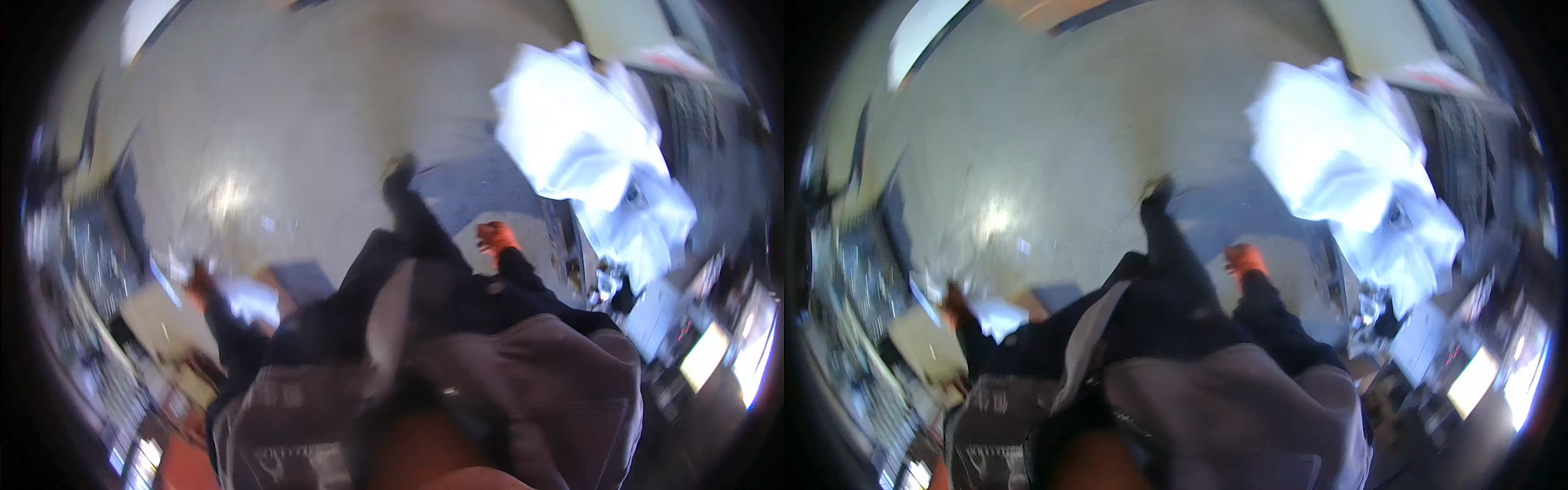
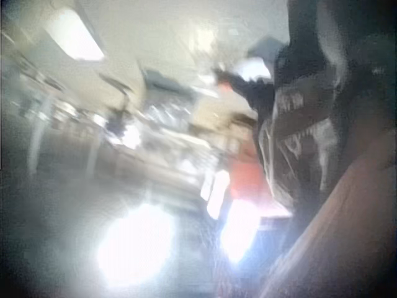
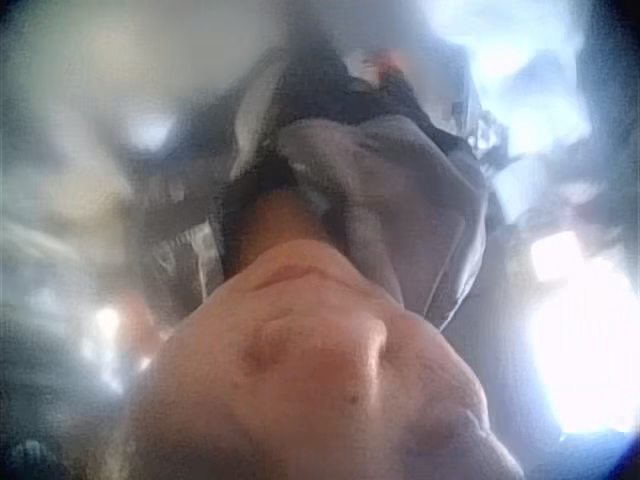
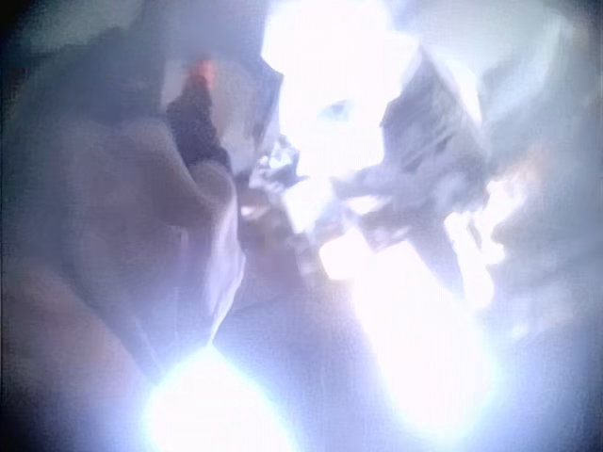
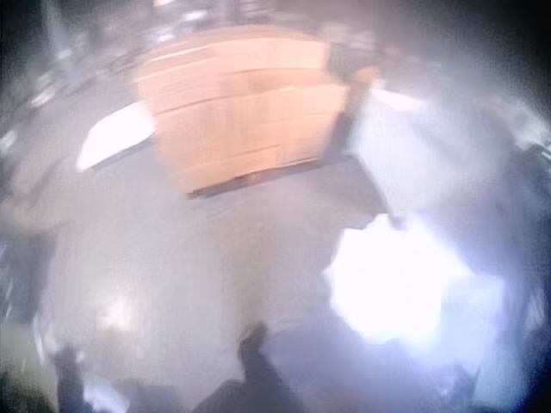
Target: The person collects and folds white plastic sheeting from the floor, then picks up several metal engine blocks from a wire bin, inspects them, and places them on a nearby surface. The person handles the parts one at a time and moves between the bin and the work surface.
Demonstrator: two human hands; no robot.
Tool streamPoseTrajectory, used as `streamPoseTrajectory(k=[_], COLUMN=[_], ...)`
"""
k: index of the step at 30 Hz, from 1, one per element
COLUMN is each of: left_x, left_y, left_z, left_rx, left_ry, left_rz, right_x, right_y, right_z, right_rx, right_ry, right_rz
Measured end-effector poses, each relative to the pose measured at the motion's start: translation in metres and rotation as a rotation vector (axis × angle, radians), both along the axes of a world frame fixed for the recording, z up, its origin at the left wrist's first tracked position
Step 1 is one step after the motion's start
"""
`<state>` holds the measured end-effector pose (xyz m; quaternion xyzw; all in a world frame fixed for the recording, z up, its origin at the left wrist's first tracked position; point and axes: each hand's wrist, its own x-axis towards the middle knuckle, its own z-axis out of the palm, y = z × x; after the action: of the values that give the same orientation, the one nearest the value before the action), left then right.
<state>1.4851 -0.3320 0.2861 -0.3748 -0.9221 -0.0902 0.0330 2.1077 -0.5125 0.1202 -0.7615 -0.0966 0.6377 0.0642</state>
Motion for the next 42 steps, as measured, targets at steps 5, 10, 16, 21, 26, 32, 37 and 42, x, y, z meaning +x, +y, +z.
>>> streamPoseTrajectory(k=[5, 10, 16, 21, 26, 32, 37, 42], left_x=[0.11, 0.123, 0.062, 0.145, 0.168, 0.091, 0.036, 0.03], left_y=[0.099, 0.213, 0.362, 0.372, 0.341, 0.329, 0.339, 0.335], left_z=[-0.089, -0.171, -0.184, -0.218, -0.265, -0.344, -0.367, -0.375], left_rx=[-0.153, -0.442, -0.914, -0.335, -0.51, -0.544, -0.599, -0.599], left_ry=[-0.326, -0.262, 0.713, -0.435, -0.327, -0.246, -0.298, -0.406], left_rz=[-0.466, -0.646, -1.294, -0.967, -0.9, -0.725, -0.757, -0.676], right_x=[-0.022, -0.041, -0.095, -0.139, -0.181, -0.154, -0.131, -0.128], right_y=[0.048, 0.061, 0.013, 0.002, 0.059, 0.11, 0.144, 0.175], right_z=[0.036, 0.042, -0.029, -0.139, -0.266, -0.427, -0.51, -0.529], right_rx=[0.042, -0.064, -0.345, -0.352, -0.349, -0.155, -0.508, -0.538], right_ry=[-0.138, -0.255, -0.403, -0.101, -0.177, -0.47, -0.54, -0.423], right_rz=[0.106, 0.045, -0.034, -0.366, -0.188, -0.132, -0.207, 0.028])
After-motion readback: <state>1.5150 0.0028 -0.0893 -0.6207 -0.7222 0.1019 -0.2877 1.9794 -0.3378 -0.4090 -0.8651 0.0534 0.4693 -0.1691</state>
